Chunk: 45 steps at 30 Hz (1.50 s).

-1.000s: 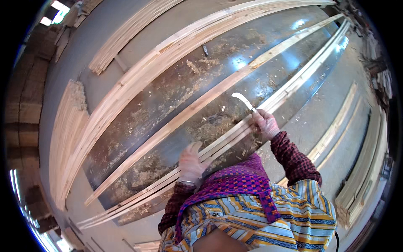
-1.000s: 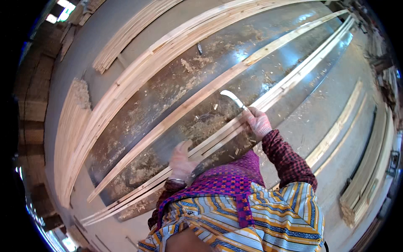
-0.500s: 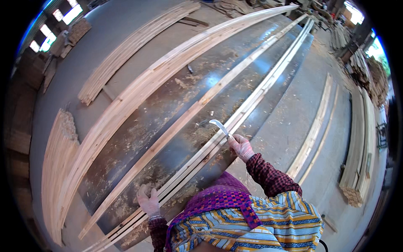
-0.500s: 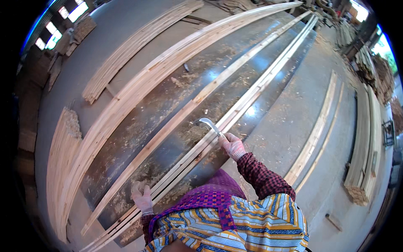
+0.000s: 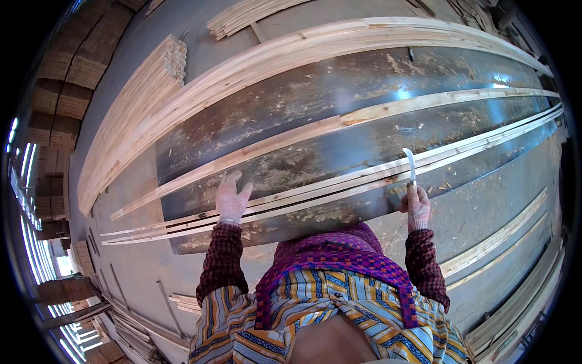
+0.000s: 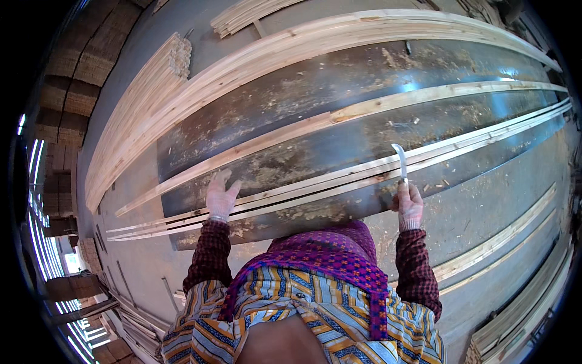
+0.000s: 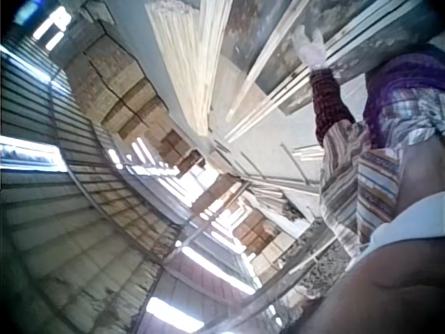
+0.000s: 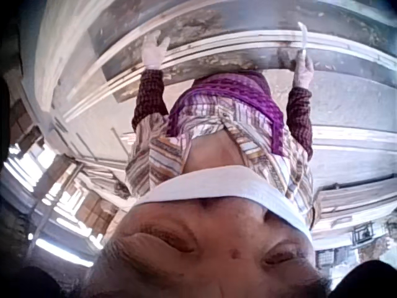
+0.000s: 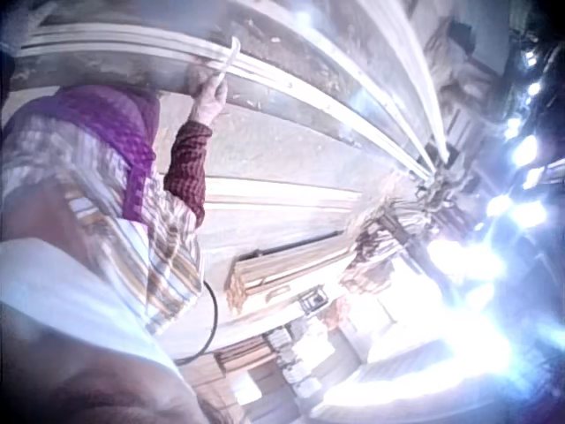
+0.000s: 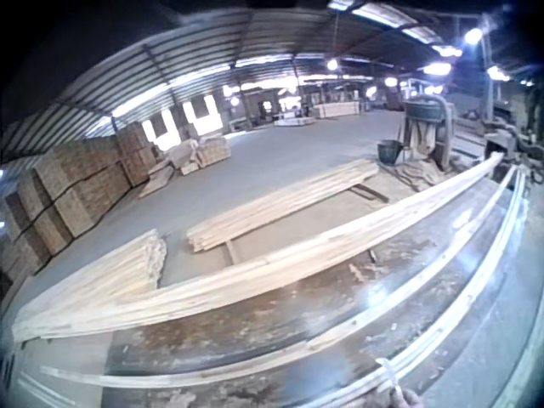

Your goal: The person moves wood planks one by one from a floor-level workspace to a stack, and uses a scraping tool to clean debris from the planks.

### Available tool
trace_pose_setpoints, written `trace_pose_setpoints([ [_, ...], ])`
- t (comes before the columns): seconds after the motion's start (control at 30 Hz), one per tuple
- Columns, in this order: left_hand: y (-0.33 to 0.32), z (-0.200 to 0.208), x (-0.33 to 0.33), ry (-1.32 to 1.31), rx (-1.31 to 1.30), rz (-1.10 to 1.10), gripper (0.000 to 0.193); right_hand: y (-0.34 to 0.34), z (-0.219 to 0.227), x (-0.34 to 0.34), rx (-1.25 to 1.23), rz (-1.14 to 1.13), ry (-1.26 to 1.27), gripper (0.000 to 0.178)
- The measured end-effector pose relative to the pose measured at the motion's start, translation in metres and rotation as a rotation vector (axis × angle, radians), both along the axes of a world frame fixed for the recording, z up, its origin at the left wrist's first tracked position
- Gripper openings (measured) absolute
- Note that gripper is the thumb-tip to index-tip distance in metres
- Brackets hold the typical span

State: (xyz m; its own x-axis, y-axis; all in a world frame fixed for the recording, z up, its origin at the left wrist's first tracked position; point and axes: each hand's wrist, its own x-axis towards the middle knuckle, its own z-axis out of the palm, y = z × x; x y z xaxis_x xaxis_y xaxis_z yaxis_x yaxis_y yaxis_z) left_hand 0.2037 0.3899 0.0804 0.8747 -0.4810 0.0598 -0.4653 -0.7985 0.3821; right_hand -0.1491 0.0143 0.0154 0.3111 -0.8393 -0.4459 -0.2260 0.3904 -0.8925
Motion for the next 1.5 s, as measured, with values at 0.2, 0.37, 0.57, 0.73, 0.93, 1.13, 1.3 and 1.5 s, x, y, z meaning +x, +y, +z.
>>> trace_pose_setpoints([
  [0.2,0.045,0.006,0.077,0.087,0.111,-0.049,0.051,0.089,0.003,0.048,-0.008,-0.045,0.034,0.033],
  [0.37,0.12,-0.018,0.113,0.152,0.14,-0.065,0.064,0.197,0.008,0.078,-0.339,0.058,0.129,0.026],
  [0.57,0.198,-0.039,0.142,0.193,-0.088,0.014,0.048,0.265,0.059,0.116,0.054,0.061,0.075,0.027],
  [0.73,0.227,-0.041,0.135,0.152,-0.228,0.027,0.045,0.248,0.061,0.134,0.036,0.061,-0.001,0.031],
  [0.93,0.284,-0.024,0.137,0.13,-0.074,0.107,0.043,0.236,0.062,0.187,-0.003,0.221,-0.083,0.036],
  [1.13,0.353,-0.021,0.192,0.011,0.214,-0.024,0.056,0.284,0.046,0.199,0.016,0.217,-0.069,0.032],
  [1.3,0.352,-0.004,0.255,0.024,0.469,0.069,0.061,0.332,0.037,0.194,-0.049,0.087,-0.045,0.026],
  [1.5,0.407,-0.024,0.353,0.014,0.905,-0.021,0.078,0.37,0.038,0.289,-0.171,0.191,0.001,0.026],
])
